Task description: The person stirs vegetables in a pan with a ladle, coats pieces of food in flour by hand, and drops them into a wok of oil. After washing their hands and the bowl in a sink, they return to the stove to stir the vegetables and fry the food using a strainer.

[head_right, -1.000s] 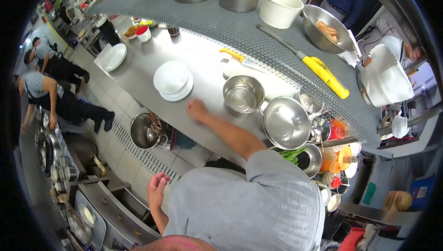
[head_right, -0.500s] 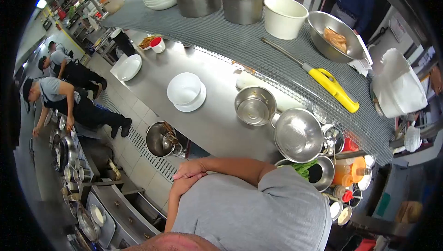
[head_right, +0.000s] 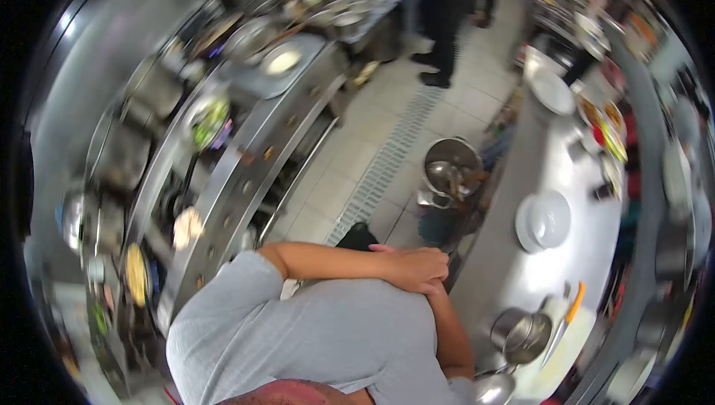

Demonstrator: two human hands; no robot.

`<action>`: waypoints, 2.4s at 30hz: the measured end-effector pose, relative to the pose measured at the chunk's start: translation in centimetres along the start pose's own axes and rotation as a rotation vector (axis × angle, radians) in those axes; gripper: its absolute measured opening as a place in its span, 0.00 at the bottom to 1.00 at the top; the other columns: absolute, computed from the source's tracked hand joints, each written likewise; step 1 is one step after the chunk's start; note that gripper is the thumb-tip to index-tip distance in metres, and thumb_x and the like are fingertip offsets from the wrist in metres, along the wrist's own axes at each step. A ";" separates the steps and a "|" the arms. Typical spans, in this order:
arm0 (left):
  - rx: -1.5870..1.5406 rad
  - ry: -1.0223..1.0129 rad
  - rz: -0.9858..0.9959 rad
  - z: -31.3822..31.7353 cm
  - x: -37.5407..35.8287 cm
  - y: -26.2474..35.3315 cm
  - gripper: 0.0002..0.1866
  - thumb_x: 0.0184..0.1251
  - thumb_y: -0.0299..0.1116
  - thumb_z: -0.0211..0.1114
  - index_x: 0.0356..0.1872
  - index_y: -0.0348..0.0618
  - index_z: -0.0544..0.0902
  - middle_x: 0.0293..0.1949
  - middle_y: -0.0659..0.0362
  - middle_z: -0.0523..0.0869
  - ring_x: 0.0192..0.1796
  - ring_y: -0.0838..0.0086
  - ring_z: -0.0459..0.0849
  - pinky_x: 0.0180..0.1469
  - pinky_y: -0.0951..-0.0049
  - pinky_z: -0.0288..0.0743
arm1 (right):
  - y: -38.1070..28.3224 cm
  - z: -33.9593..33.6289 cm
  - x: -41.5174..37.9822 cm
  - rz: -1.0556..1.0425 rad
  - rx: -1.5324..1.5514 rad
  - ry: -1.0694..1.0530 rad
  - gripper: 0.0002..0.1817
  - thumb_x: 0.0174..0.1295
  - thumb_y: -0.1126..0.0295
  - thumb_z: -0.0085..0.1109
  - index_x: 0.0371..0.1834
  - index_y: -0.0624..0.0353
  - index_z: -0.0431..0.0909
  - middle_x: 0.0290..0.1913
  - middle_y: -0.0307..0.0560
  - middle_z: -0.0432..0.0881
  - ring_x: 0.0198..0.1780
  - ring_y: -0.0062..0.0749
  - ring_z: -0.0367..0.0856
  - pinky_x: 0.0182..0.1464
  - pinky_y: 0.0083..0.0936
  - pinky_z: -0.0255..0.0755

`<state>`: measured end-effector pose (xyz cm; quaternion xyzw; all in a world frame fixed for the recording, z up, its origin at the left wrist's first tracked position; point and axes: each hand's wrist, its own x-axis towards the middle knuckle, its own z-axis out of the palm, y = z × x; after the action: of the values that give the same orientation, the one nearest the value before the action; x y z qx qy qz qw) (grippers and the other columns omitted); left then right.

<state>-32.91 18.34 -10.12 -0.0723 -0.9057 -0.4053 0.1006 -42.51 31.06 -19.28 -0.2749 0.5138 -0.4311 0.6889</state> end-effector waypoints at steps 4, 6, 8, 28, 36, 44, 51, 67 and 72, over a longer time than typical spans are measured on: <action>-0.029 0.074 -0.138 -1.0 -2.2 -0.5 0.15 0.53 0.38 0.72 0.32 0.40 0.78 0.37 0.53 0.79 0.45 0.57 0.78 0.48 0.58 0.71 | 0.4 -1.2 -1.4 0.022 -0.104 -0.004 0.21 0.66 0.54 0.60 0.46 0.63 0.82 0.41 0.46 0.87 0.42 0.33 0.84 0.46 0.28 0.76; 0.005 0.061 -0.204 -1.1 -3.4 -0.7 0.15 0.53 0.38 0.72 0.32 0.40 0.78 0.38 0.53 0.79 0.45 0.57 0.78 0.48 0.57 0.71 | 0.1 -1.3 -1.0 0.012 -0.154 -0.025 0.20 0.65 0.55 0.61 0.47 0.63 0.82 0.42 0.46 0.87 0.43 0.34 0.84 0.47 0.29 0.76; 0.027 0.095 -0.202 -1.5 -4.1 -0.6 0.15 0.53 0.37 0.72 0.33 0.39 0.78 0.38 0.53 0.79 0.45 0.56 0.78 0.48 0.57 0.72 | -0.3 -1.3 0.0 -0.006 -0.211 -0.045 0.20 0.65 0.56 0.62 0.49 0.63 0.81 0.42 0.46 0.87 0.44 0.34 0.84 0.49 0.29 0.75; -0.161 0.289 -1.107 2.4 -28.5 -16.9 0.20 0.62 0.50 0.68 0.34 0.40 0.86 0.31 0.51 0.88 0.37 0.58 0.88 0.42 0.60 0.79 | 2.3 -4.7 1.1 -0.143 -1.476 0.637 0.27 0.50 0.58 0.74 0.50 0.63 0.82 0.54 0.51 0.83 0.59 0.46 0.78 0.71 0.47 0.61; 0.503 0.496 -1.489 3.5 -48.8 -14.7 0.21 0.58 0.51 0.71 0.44 0.47 0.87 0.46 0.48 0.87 0.54 0.57 0.84 0.55 0.59 0.77 | 4.2 -5.3 0.3 -0.308 -1.631 0.586 0.21 0.50 0.61 0.73 0.45 0.59 0.82 0.51 0.47 0.83 0.58 0.40 0.78 0.76 0.49 0.52; 0.798 0.708 -2.286 -9.1 -64.7 -5.6 0.53 0.53 0.63 0.72 0.73 0.39 0.62 0.75 0.37 0.57 0.73 0.40 0.63 0.71 0.50 0.64 | 3.1 -4.0 0.8 -0.251 -1.620 0.564 0.21 0.52 0.61 0.71 0.47 0.59 0.82 0.51 0.46 0.84 0.59 0.40 0.78 0.77 0.50 0.49; 0.719 0.798 -2.255 -10.7 -67.9 -7.5 0.61 0.48 0.69 0.72 0.76 0.37 0.58 0.74 0.35 0.61 0.73 0.38 0.62 0.73 0.50 0.62 | 3.3 -4.1 1.3 -0.156 -1.669 0.526 0.21 0.53 0.60 0.70 0.48 0.59 0.82 0.53 0.47 0.84 0.60 0.41 0.77 0.77 0.52 0.48; 0.959 0.661 -1.772 -17.4 -49.8 -20.4 0.41 0.68 0.46 0.65 0.77 0.46 0.57 0.77 0.49 0.57 0.80 0.47 0.49 0.78 0.46 0.47 | 3.1 -3.8 2.0 -0.106 -1.700 0.542 0.15 0.54 0.62 0.69 0.43 0.56 0.83 0.47 0.43 0.86 0.54 0.38 0.80 0.76 0.49 0.50; 0.978 0.723 -1.463 -21.8 -45.0 -26.7 0.37 0.67 0.43 0.64 0.74 0.44 0.61 0.77 0.49 0.58 0.80 0.47 0.50 0.78 0.41 0.46 | 3.0 -3.7 2.2 0.050 -1.726 0.541 0.15 0.52 0.61 0.70 0.41 0.53 0.84 0.47 0.41 0.86 0.54 0.37 0.81 0.76 0.47 0.52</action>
<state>7.76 -17.91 -25.99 0.6926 -0.7097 0.0581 0.1152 -44.87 30.78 -24.02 -0.5739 0.8088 0.0692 0.1081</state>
